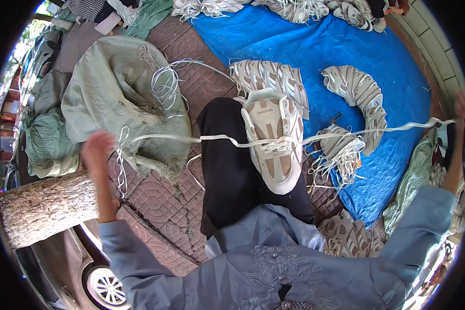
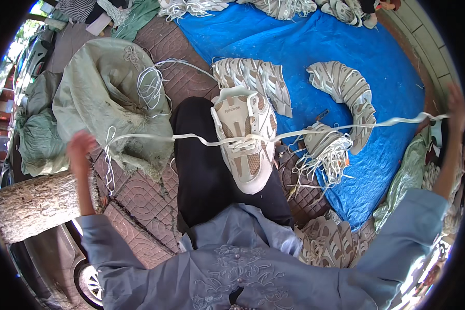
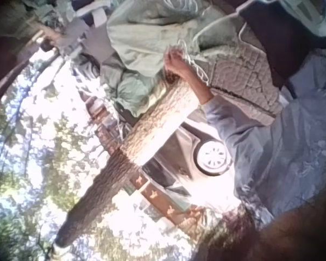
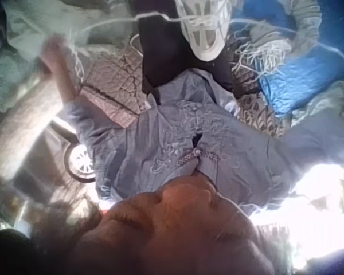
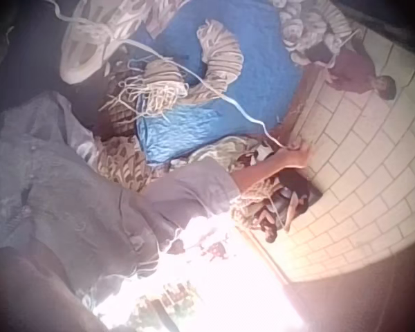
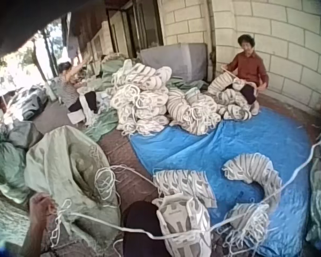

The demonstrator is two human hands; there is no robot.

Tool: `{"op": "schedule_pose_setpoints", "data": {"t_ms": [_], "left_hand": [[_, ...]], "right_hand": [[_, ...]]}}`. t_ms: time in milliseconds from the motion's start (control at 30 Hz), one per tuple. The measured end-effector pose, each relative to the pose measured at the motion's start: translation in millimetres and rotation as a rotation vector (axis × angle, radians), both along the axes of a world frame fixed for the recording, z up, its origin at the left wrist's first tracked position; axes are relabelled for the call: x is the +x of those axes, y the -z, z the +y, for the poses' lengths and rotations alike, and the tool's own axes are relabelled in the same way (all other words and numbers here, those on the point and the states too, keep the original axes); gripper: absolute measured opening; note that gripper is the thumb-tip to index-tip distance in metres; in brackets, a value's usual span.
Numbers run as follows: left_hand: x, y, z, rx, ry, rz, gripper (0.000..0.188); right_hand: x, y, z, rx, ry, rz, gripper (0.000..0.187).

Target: The person sits on a mat and laces a white sneaker by hand. They thread a long white lace through the eyelets, pull it tight, and tie a knot to secure it.

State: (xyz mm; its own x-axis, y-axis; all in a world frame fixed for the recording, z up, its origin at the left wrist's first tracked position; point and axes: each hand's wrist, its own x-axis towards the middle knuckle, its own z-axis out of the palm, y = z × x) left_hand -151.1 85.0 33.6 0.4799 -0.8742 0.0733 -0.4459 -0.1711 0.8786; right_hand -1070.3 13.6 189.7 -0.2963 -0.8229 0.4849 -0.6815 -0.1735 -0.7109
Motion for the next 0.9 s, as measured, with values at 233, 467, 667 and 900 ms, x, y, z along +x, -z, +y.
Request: {"op": "schedule_pose_setpoints", "data": {"t_ms": [233, 467, 667, 900], "left_hand": [[-279, 56, -3, -0.28, 0.565, -0.182, 0.009], [-306, 78, 9, -0.17, 0.558, -0.314, 0.004], [-310, 88, 15, -0.178, 0.533, -0.38, 0.006], [-320, 85, 19, -0.29, 0.473, -0.365, 0.009]], "right_hand": [[352, 155, 15, 0.711, -0.737, -0.439, 0.024], [453, 197, 35, 0.621, -0.919, 0.163, 0.007], [442, 197, 31, 0.984, -0.885, -0.346, 0.01], [440, 197, 37, 1.107, -0.853, -0.501, 0.007]]}}
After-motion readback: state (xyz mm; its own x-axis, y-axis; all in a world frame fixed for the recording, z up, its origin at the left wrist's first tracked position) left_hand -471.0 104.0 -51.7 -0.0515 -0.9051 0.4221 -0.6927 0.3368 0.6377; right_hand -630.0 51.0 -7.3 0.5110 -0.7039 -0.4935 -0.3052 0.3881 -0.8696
